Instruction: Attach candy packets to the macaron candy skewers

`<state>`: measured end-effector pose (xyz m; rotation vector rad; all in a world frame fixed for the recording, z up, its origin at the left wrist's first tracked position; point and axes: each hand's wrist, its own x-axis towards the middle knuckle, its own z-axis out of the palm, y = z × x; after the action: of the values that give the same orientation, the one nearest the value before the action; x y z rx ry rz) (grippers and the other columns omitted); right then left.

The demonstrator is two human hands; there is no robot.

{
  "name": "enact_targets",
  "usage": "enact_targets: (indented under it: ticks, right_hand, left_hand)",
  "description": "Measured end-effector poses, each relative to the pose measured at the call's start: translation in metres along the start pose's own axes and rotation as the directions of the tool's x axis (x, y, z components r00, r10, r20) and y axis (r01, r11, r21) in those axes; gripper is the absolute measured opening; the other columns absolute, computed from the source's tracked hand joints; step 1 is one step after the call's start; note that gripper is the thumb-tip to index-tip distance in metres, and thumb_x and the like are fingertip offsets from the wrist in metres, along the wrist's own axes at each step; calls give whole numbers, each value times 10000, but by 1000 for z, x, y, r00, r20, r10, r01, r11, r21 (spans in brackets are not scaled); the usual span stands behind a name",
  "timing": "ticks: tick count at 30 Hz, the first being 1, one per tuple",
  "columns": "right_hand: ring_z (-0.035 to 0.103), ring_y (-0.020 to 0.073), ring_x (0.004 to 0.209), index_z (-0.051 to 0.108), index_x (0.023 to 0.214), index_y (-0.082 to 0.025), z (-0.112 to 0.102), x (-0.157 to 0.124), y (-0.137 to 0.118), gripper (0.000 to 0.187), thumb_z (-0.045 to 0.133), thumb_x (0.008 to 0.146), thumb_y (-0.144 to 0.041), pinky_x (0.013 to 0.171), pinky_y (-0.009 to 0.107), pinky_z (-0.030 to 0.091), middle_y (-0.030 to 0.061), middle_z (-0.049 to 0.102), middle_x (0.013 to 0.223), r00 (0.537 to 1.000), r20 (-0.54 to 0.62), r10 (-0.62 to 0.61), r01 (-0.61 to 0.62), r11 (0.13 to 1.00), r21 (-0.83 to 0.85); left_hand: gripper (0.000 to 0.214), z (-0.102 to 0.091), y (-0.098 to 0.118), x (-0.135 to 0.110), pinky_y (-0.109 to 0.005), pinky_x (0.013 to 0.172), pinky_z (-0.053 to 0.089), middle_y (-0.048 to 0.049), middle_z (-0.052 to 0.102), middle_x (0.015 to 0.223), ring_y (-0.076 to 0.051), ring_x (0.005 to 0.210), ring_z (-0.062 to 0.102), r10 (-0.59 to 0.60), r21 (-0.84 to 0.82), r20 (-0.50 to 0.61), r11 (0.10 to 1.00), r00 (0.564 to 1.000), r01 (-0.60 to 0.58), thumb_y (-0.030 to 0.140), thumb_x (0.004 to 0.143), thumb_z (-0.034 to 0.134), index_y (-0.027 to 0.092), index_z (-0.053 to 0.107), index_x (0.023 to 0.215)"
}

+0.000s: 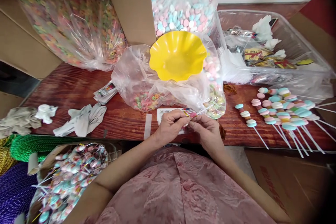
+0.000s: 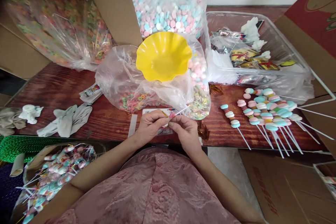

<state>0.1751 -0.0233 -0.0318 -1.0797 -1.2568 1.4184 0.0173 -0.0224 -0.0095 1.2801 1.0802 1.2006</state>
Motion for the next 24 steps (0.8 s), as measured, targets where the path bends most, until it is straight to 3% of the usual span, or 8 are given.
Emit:
enact_targets:
  ticks: [3,6,9,11,13,15,18,24]
  right_hand:
    - [546,114,563,667,701,-196,-9,9,-4,227,793,687,-384,577,263,472,-17,638,641,990,115,84,-97,988,116]
    - [510,116,509,665,729,-191,-23,19,-8,281,784,694,-443,510,258,429,-24,599,583,945,310,106,-120,992,27]
    - [529,131,564,633,718,-192,-34,24,-16,266,651,842,-427,547,275,429,-1,605,621,859,504,-86,217,954,-208]
    - [568,152,669,626,738,-201,-37,23,-25,243,530,922,-327,657,316,460,24,634,684,711,625,-322,608,728,-317]
    - [589,171,760,639,804,-219,-40,17,-34,205,480,933,-236,731,350,460,29,651,717,486,725,-487,867,375,-329]
    - [596,178,814,650,856,-240,-41,10,-43,168,502,919,-192,732,353,454,19,660,727,278,798,-534,957,86,-276]
    - [601,181,853,667,930,-241,-41,3,-52,170,516,913,-163,718,343,461,23,674,758,91,836,-540,986,-71,-154]
    - [607,173,828,653,982,-215,-37,2,-51,207,455,950,-164,713,336,460,23,642,737,100,866,-489,995,54,-84]
  left_hand:
    - [236,1,5,0,-240,638,415,-8,587,655,-106,641,497,22,31,39,999,999,-23,323,826,641,153,672,666]
    - [237,-2,10,-1,-222,568,384,-3,573,617,-91,588,485,-91,15,126,996,988,90,328,786,671,134,675,651]
    - [259,-6,12,-2,-197,463,310,24,515,515,-57,471,417,-288,-51,266,949,920,312,324,711,718,126,628,570]
    - [239,-10,13,-2,-188,428,314,28,519,484,-49,424,409,-405,-100,374,877,834,471,307,652,750,126,628,555]
    - [189,-12,14,-2,-189,409,358,18,554,484,-57,404,440,-478,-114,478,798,737,592,274,600,775,125,662,574]
    - [149,-14,16,-3,-193,395,397,6,593,497,-71,399,472,-514,-85,564,743,646,664,242,568,792,129,700,598]
    - [118,-14,17,-4,-193,389,435,-4,636,523,-87,409,511,-550,-3,639,697,538,717,213,546,802,148,730,613]
    - [127,-16,12,1,-195,384,428,-13,662,541,-106,431,528,-496,128,768,738,405,662,260,577,833,178,754,632]
